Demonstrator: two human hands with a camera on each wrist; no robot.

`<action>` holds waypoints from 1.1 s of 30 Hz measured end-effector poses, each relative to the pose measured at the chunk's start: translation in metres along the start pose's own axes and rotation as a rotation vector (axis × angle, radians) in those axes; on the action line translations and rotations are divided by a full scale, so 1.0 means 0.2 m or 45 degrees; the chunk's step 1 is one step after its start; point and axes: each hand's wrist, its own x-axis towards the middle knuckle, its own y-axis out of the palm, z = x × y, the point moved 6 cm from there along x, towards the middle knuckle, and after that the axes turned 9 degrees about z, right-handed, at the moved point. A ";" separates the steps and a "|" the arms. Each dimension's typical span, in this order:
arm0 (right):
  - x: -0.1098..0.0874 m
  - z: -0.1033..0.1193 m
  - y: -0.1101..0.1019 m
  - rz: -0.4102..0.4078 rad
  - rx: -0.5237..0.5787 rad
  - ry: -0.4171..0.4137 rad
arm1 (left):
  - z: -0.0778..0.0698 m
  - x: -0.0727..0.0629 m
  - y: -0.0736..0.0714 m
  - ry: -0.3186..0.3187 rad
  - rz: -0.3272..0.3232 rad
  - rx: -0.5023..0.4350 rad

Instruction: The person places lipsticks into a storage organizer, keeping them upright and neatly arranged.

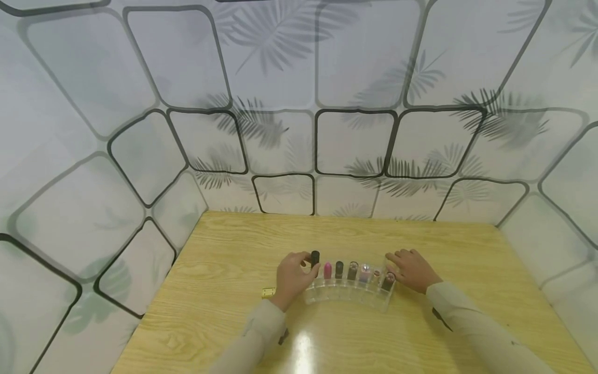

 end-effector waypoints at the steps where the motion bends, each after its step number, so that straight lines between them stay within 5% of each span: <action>1: 0.00 0.00 0.00 0.001 0.002 0.002 | 0.00 0.00 0.01 -0.003 0.008 -0.003; 22: 0.00 -0.01 0.01 -0.025 0.012 -0.017 | -0.03 -0.01 0.07 0.016 0.027 0.076; 33: 0.01 -0.01 0.01 0.025 0.025 0.014 | -0.04 -0.04 0.06 0.082 0.024 0.219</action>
